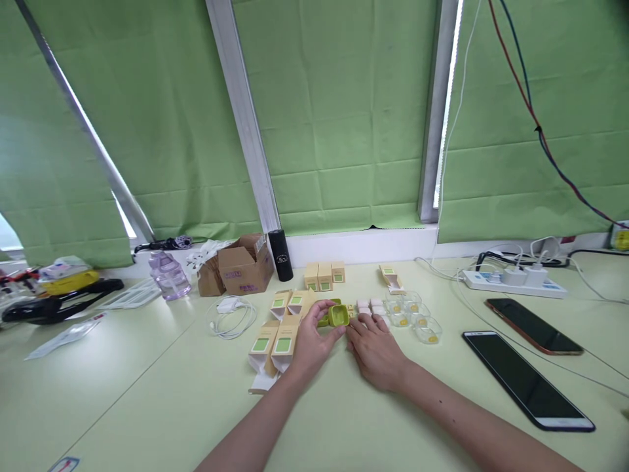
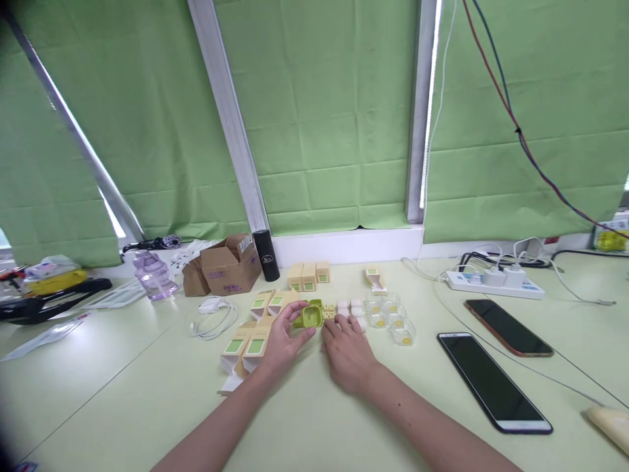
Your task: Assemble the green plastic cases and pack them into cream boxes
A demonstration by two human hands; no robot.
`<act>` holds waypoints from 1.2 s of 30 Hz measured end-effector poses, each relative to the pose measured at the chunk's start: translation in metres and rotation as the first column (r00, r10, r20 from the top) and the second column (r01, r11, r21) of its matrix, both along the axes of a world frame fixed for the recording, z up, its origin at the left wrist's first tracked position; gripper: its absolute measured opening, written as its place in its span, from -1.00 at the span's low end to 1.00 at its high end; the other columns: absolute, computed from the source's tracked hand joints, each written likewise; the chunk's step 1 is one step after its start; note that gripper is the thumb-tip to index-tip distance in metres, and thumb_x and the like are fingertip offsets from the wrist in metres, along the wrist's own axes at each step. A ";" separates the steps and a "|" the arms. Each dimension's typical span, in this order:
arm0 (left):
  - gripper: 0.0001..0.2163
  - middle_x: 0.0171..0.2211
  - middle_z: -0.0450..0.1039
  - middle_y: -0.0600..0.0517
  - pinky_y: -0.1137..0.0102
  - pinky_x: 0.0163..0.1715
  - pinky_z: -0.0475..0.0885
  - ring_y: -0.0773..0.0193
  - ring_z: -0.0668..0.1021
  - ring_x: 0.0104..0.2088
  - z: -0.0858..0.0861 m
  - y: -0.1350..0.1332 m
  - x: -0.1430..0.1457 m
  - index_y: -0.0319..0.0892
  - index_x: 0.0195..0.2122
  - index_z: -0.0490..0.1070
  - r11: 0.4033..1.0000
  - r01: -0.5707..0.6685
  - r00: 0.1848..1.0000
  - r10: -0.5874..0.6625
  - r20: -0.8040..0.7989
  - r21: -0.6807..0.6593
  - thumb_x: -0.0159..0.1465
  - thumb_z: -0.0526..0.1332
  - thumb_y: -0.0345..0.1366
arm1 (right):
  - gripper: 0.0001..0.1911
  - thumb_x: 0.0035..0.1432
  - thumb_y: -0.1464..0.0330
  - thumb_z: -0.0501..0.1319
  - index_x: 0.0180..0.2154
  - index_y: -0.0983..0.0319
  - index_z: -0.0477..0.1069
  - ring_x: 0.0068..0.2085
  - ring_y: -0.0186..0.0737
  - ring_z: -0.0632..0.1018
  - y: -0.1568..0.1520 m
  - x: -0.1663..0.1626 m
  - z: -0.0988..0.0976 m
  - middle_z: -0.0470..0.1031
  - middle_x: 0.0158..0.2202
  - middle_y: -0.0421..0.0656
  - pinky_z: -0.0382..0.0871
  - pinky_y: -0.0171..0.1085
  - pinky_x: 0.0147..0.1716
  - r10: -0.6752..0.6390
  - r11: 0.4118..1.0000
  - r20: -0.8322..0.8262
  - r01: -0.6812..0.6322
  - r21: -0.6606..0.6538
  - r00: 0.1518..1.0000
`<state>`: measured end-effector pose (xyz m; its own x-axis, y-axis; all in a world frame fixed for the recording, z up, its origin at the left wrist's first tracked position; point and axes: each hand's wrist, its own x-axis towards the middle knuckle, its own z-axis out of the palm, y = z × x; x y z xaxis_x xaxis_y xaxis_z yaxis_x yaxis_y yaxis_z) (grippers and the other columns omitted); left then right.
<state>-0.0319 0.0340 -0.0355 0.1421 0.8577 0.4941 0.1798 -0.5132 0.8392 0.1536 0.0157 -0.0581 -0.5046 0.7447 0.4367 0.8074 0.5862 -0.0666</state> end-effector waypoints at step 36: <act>-0.59 0.12 0.49 -0.12 0.05 0.18 0.43 -0.02 0.53 0.16 0.010 -0.024 0.013 -0.06 0.07 0.44 0.997 -0.005 0.982 -0.010 -0.187 -0.081 0.19 0.42 -0.29 | -0.46 -0.05 -0.14 0.44 -0.45 0.23 0.54 -0.60 -0.42 0.20 -0.005 0.026 0.018 0.39 -0.56 -0.24 0.00 -0.33 -0.59 -0.369 0.827 -0.928 -0.435 -0.356 0.058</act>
<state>-0.0186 0.0104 -0.0253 0.2273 0.8933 0.3879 0.3360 -0.4458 0.8297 0.1795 0.0105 -0.0404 0.0389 0.9873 0.1541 -0.2682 0.1588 -0.9502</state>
